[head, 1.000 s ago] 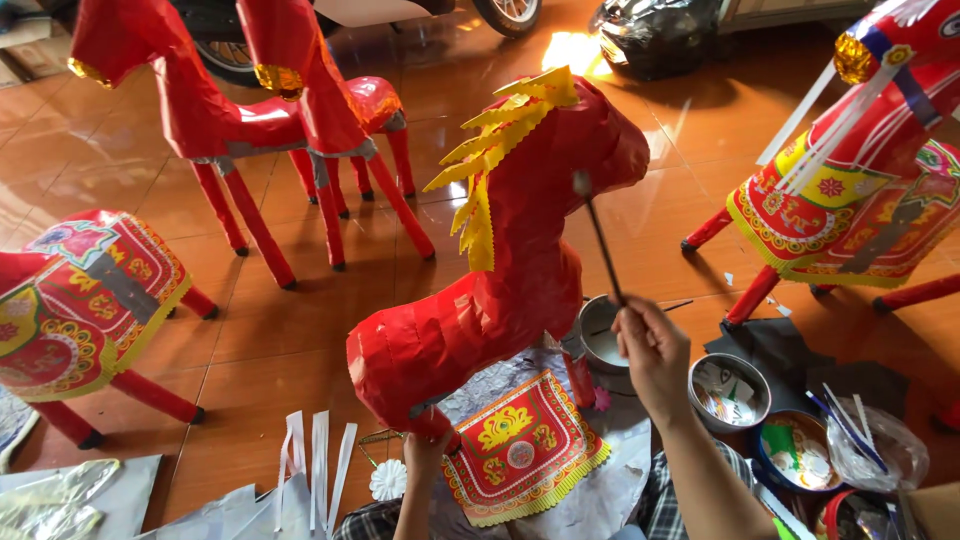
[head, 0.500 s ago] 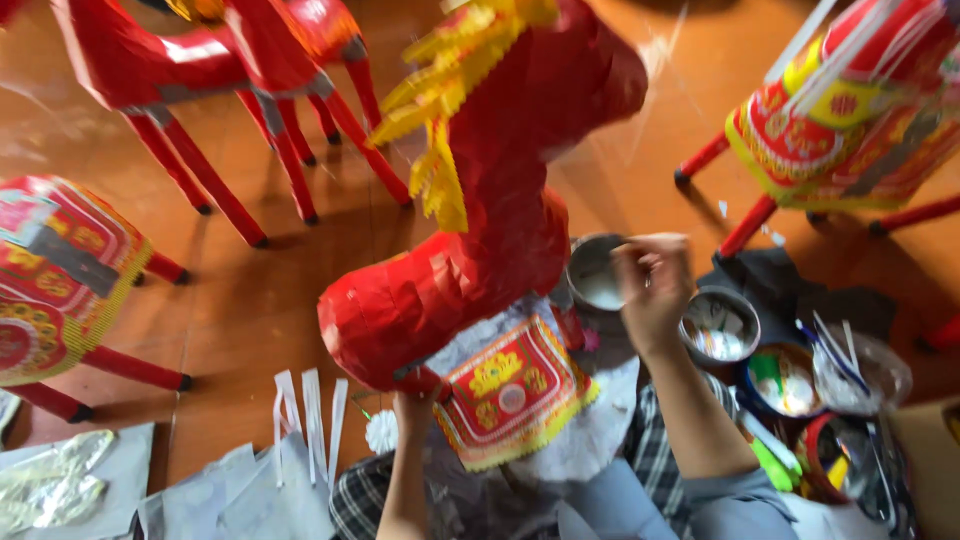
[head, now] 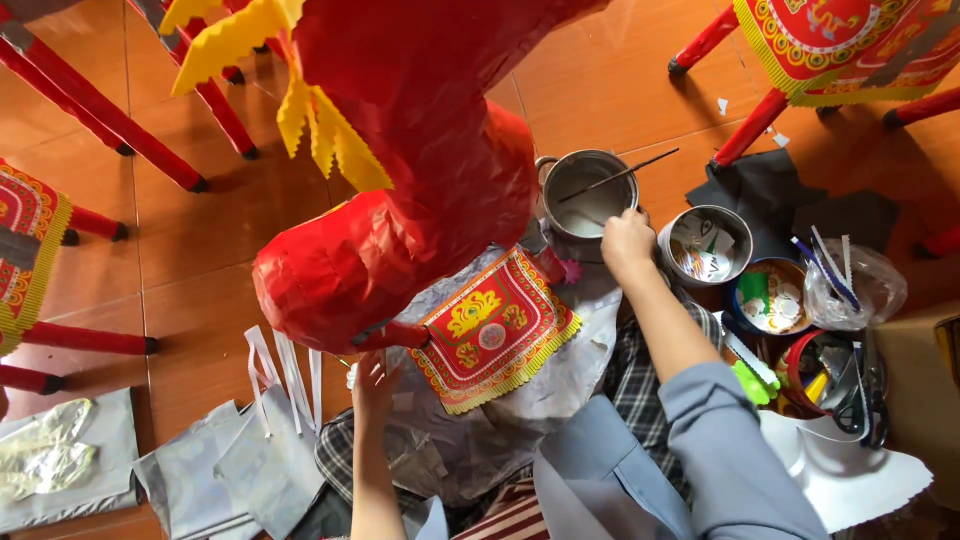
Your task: Assembling and decorating traditional red paper horse figures by gluing on paper panels and fringes.
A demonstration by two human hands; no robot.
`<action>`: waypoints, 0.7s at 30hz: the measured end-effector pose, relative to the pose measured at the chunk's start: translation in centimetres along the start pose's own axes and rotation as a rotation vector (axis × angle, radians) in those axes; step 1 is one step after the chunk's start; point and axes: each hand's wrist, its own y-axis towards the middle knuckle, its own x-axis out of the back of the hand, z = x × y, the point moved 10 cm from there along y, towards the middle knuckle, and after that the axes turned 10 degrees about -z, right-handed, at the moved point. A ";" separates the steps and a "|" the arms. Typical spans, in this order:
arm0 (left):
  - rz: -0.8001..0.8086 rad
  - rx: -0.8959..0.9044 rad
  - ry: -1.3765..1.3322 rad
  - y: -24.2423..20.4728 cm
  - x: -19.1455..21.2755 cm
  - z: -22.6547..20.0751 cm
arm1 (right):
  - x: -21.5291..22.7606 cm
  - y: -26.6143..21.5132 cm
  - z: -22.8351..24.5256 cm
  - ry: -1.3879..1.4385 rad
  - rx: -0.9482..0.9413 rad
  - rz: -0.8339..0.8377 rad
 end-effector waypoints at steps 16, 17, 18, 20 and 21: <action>0.029 -0.122 0.007 1.4 -0.7 1.9 | -7.2 -11.4 2.4 1.540 -0.926 0.321; 0.044 -0.124 0.005 1.4 -1.0 2.0 | -7.3 -11.7 2.8 1.591 -0.914 0.345; 0.031 -0.119 -0.004 2.5 -1.3 3.5 | -4.9 -11.6 2.8 1.585 -0.900 0.355; 0.113 -0.102 -0.075 4.9 -2.8 6.4 | 1.0 -10.2 3.3 1.704 -0.787 0.273; 0.096 -0.098 -0.092 4.5 -3.3 5.4 | 3.2 -10.4 3.3 1.695 -0.765 0.285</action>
